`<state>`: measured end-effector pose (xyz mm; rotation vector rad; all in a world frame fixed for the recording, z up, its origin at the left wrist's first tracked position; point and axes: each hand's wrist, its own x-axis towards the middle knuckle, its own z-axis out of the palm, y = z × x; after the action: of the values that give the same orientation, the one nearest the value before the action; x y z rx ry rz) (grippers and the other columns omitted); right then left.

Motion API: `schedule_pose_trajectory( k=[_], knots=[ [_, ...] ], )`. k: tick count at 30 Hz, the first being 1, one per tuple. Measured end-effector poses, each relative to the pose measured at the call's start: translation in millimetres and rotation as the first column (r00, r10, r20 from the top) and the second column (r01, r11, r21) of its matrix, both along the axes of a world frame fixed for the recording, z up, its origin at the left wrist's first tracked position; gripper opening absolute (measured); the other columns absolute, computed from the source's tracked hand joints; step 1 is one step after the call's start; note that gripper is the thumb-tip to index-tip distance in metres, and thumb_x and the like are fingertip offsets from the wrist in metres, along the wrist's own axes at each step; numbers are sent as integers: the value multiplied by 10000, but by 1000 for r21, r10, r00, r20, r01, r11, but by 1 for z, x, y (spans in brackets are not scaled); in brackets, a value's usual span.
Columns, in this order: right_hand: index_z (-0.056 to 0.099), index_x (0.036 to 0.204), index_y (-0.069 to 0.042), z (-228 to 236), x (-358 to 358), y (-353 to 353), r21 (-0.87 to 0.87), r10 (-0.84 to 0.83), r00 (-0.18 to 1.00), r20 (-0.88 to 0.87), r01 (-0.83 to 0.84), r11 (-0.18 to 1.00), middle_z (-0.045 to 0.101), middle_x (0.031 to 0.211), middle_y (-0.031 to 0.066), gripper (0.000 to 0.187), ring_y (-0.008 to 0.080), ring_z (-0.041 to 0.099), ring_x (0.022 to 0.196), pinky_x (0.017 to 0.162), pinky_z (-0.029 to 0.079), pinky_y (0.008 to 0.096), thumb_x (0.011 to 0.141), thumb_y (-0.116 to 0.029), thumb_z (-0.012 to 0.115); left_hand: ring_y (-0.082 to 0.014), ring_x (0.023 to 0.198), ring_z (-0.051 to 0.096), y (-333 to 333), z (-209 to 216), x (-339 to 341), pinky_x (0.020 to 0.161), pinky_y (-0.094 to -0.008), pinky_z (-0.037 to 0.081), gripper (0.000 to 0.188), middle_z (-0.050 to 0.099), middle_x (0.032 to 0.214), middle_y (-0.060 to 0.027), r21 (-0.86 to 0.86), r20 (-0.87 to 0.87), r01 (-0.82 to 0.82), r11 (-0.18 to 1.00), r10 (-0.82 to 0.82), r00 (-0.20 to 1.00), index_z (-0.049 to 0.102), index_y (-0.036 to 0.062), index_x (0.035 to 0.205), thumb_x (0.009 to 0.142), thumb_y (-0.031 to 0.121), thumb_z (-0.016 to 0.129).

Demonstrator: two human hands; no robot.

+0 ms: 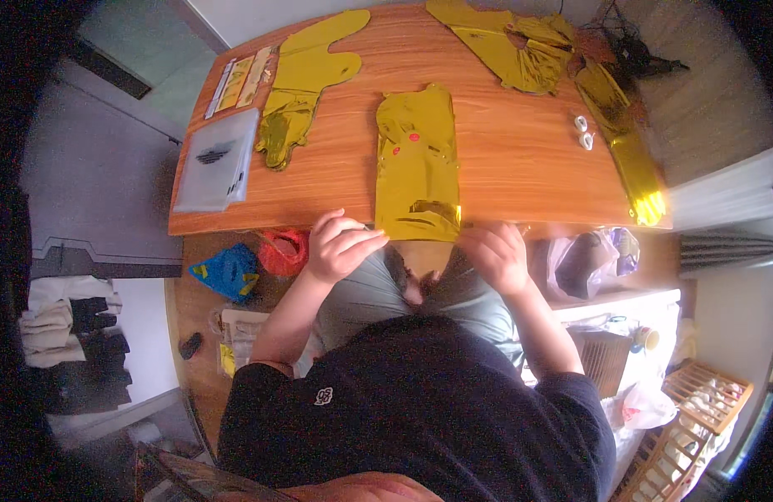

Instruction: Folding yellow foil decorations on a desk.

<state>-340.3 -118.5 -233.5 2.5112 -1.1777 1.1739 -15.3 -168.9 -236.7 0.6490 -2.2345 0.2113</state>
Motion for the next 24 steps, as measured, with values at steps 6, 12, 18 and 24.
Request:
schedule_pose_trajectory(
  k=[6,12,18,24],
  knots=[
    [718,982,-110,-3,-2,5,57,39,994,-105,-33,998,726,1069,30,306,248,680,987,821,533,408,703,-70,839,-173,1057,649,0,-8,-2,1062,-429,467,231,699,1062,39,91,3,5,996,-5,1000,726,209,952,766,221,863],
    [674,1133,-101,2,-5,-2,16,38,995,-96,-36,999,658,1255,106,551,335,658,1072,898,528,450,658,-211,931,-299,1351,509,-19,12,2,1160,-492,411,768,504,1472,-87,318,84,41,947,-72,994,551,181,1359,688,237,919],
    [541,1378,-64,43,23,-38,234,-74,985,-158,110,966,583,1366,188,698,414,552,1287,1086,449,520,738,-143,809,-355,1532,314,-48,50,-3,1265,-537,276,1073,317,1658,-161,466,364,-132,875,-54,930,379,181,1589,658,220,911],
    [535,1398,-58,50,29,-57,322,-47,985,-167,99,942,613,1352,209,535,383,552,1323,1156,416,535,874,-48,641,-356,1551,288,-64,47,-3,1284,-556,206,1043,340,1653,-183,487,448,-162,858,-87,890,331,172,1612,714,256,856]
  ],
)
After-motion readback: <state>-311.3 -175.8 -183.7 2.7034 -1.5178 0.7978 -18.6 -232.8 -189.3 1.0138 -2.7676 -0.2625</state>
